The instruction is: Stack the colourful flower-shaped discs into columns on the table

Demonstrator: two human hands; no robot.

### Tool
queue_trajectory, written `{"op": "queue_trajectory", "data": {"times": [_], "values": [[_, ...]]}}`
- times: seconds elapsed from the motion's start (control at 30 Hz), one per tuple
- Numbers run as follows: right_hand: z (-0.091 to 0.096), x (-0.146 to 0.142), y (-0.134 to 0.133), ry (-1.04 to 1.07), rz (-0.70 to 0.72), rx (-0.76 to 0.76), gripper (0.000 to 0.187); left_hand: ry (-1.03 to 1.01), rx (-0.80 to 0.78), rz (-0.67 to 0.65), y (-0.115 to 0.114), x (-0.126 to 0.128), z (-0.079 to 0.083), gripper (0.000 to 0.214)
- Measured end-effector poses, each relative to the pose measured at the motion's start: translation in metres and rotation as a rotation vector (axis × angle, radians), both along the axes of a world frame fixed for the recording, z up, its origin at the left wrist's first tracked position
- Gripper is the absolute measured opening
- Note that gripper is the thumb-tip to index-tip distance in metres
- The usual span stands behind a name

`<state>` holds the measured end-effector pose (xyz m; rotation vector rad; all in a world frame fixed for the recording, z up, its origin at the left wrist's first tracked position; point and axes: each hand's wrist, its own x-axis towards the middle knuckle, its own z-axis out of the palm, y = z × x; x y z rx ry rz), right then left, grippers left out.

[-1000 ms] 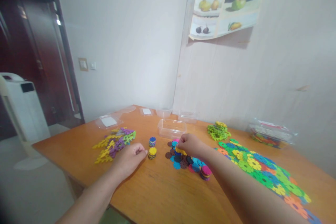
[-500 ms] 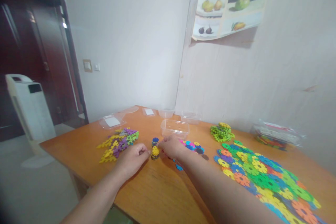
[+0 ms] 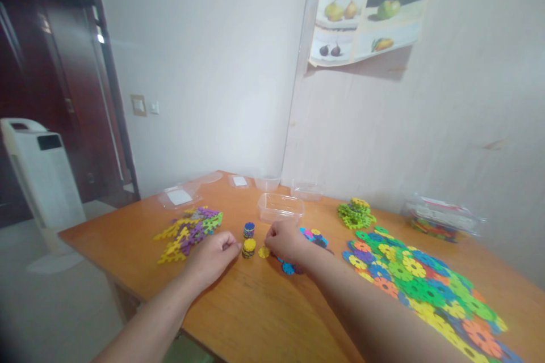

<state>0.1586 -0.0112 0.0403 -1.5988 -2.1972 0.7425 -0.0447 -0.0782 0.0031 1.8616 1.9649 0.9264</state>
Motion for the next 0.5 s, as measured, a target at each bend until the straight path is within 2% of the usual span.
{"op": "queue_trajectory", "data": {"times": [0.07, 0.23, 0.4, 0.5], "values": [[-0.0012, 0.0006, -0.0024, -0.08, 0.047, 0.041, 0.005, 0.001, -0.006, 0.005, -0.0006, 0.0, 0.0003, 0.025], [-0.0029, -0.0013, -0.0063, -0.192, 0.095, 0.05, 0.018, -0.006, -0.011, -0.001, -0.0017, 0.0006, 0.0019, 0.025], [-0.0027, -0.002, -0.0039, -0.171, 0.081, -0.02, 0.023, -0.01, -0.022, 0.01, -0.0019, 0.0016, 0.0038, 0.024], [-0.0001, -0.0011, -0.0021, -0.105, 0.059, -0.053, 0.012, -0.011, -0.024, 0.013, -0.0026, 0.002, 0.0054, 0.025]]}}
